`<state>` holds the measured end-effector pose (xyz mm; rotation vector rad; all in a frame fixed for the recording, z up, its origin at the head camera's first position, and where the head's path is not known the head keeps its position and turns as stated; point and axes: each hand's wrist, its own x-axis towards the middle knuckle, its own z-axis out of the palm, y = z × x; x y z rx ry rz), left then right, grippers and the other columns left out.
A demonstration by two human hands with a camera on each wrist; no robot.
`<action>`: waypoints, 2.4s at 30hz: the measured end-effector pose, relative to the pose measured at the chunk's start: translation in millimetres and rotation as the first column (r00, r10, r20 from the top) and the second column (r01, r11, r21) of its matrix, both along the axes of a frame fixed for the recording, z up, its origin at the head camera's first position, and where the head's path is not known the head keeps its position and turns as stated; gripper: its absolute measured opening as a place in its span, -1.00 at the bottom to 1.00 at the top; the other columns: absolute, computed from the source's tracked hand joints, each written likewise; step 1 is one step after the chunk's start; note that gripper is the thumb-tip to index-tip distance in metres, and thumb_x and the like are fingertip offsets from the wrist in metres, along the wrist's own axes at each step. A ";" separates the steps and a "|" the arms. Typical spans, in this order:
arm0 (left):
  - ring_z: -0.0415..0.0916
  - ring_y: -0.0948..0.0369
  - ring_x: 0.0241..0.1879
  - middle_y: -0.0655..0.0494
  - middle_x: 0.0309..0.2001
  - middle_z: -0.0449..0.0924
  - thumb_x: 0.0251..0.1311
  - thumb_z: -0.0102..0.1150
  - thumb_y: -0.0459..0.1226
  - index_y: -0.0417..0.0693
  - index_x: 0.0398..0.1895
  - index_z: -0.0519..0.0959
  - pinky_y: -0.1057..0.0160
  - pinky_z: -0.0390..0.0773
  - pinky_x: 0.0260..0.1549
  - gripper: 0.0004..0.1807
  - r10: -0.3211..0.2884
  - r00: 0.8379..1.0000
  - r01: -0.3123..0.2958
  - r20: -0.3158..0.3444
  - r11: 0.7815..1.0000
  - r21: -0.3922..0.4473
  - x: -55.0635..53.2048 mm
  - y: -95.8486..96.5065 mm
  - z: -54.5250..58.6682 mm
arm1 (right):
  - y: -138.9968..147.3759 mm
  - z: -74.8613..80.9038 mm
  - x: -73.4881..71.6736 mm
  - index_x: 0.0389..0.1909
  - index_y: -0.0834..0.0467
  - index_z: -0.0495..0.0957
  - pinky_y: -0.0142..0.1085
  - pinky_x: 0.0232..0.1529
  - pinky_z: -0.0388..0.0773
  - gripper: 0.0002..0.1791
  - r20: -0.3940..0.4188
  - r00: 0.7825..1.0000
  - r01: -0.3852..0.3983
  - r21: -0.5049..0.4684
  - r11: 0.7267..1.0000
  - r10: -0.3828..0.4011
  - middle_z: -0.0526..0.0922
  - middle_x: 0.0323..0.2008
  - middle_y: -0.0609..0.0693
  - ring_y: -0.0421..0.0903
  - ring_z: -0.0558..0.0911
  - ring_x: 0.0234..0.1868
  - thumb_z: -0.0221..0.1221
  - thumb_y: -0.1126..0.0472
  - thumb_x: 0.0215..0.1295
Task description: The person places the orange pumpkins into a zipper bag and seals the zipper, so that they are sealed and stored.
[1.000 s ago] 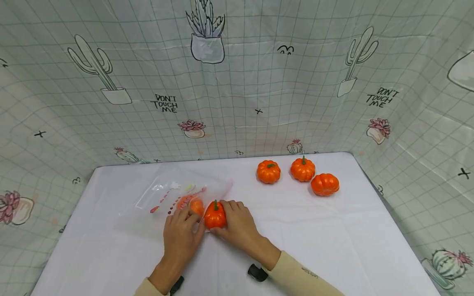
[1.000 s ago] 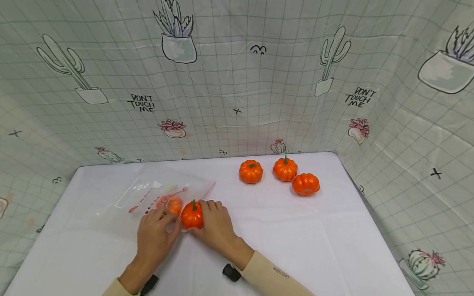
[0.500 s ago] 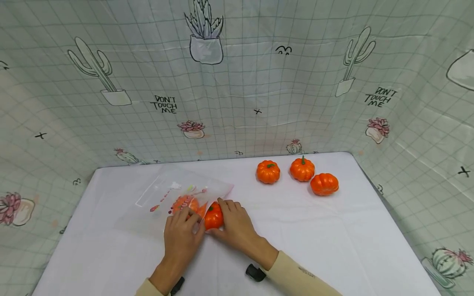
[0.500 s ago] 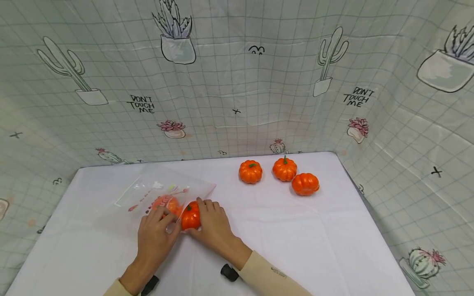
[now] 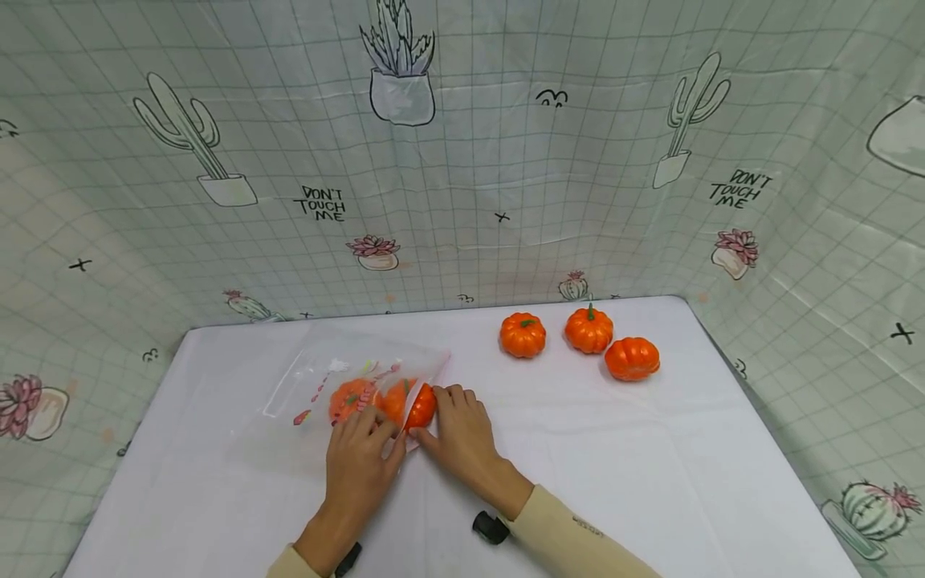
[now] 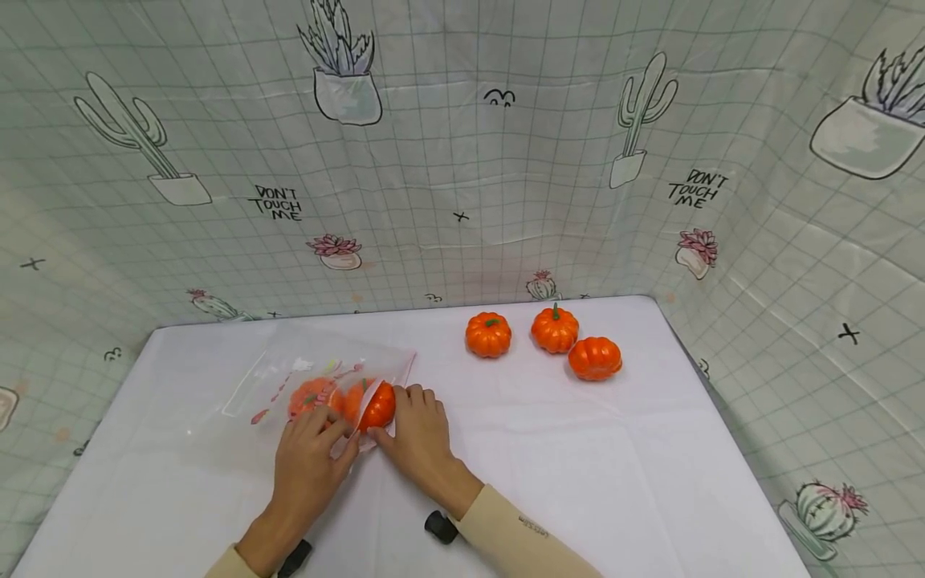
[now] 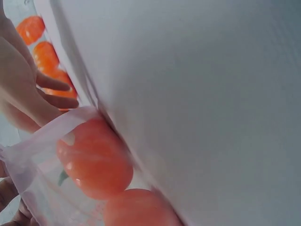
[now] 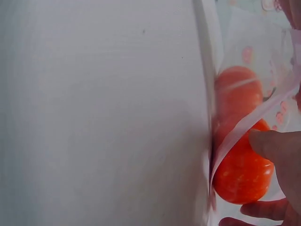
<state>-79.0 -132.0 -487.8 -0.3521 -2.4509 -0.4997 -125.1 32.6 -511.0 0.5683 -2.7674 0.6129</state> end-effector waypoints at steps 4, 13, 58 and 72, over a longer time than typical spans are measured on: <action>0.47 0.13 -0.36 0.12 -0.37 0.47 -0.16 0.72 -0.38 -0.05 -0.51 0.68 0.17 0.35 -0.35 -0.71 0.007 1.000 -0.007 0.009 1.000 -0.002 0.1 -0.4 0.5 | -0.4 -0.4 -0.8 0.18 0.26 0.59 -0.12 -0.06 0.57 -0.30 -0.006 1.000 0.014 0.006 1.000 -0.014 0.62 -0.07 0.14 0.07 0.57 -0.10 0.53 -0.10 0.18; 0.50 0.09 -0.28 0.10 -0.35 0.48 -0.13 0.73 -0.36 -0.08 -0.44 0.72 0.13 0.42 -0.28 -0.73 0.001 0.999 0.001 0.041 0.999 -0.045 0.6 0.3 2.1 | -7.6 2.6 -6.1 0.19 0.22 0.62 -0.07 0.02 0.56 -0.35 0.035 0.999 0.019 -0.012 1.000 -0.018 0.63 -0.05 0.15 0.09 0.58 -0.05 0.51 -0.09 0.22; 0.46 0.13 -0.33 0.17 -0.43 0.50 -0.16 0.74 -0.34 -0.01 -0.50 0.71 0.13 0.42 -0.27 -0.72 0.013 0.988 -0.006 0.152 0.999 -0.047 3.6 -3.6 3.9 | 132.9 24.2 -11.4 0.18 0.33 0.60 0.10 0.07 0.53 -0.45 0.111 0.962 0.262 -0.119 0.958 -0.249 0.63 0.06 0.29 0.26 0.58 0.03 0.46 0.09 0.31; 0.52 0.13 -0.30 0.16 -0.40 0.56 -0.11 0.73 -0.33 -0.02 -0.40 0.75 0.13 0.45 -0.26 -0.74 0.033 0.978 -0.024 0.206 0.999 -0.047 5.2 -1.0 6.0 | 175.3 25.0 -10.5 0.22 0.38 0.55 0.21 0.22 0.45 -0.43 0.129 0.941 0.328 -0.117 0.937 -0.313 0.61 0.11 0.36 0.31 0.55 0.15 0.41 0.11 0.35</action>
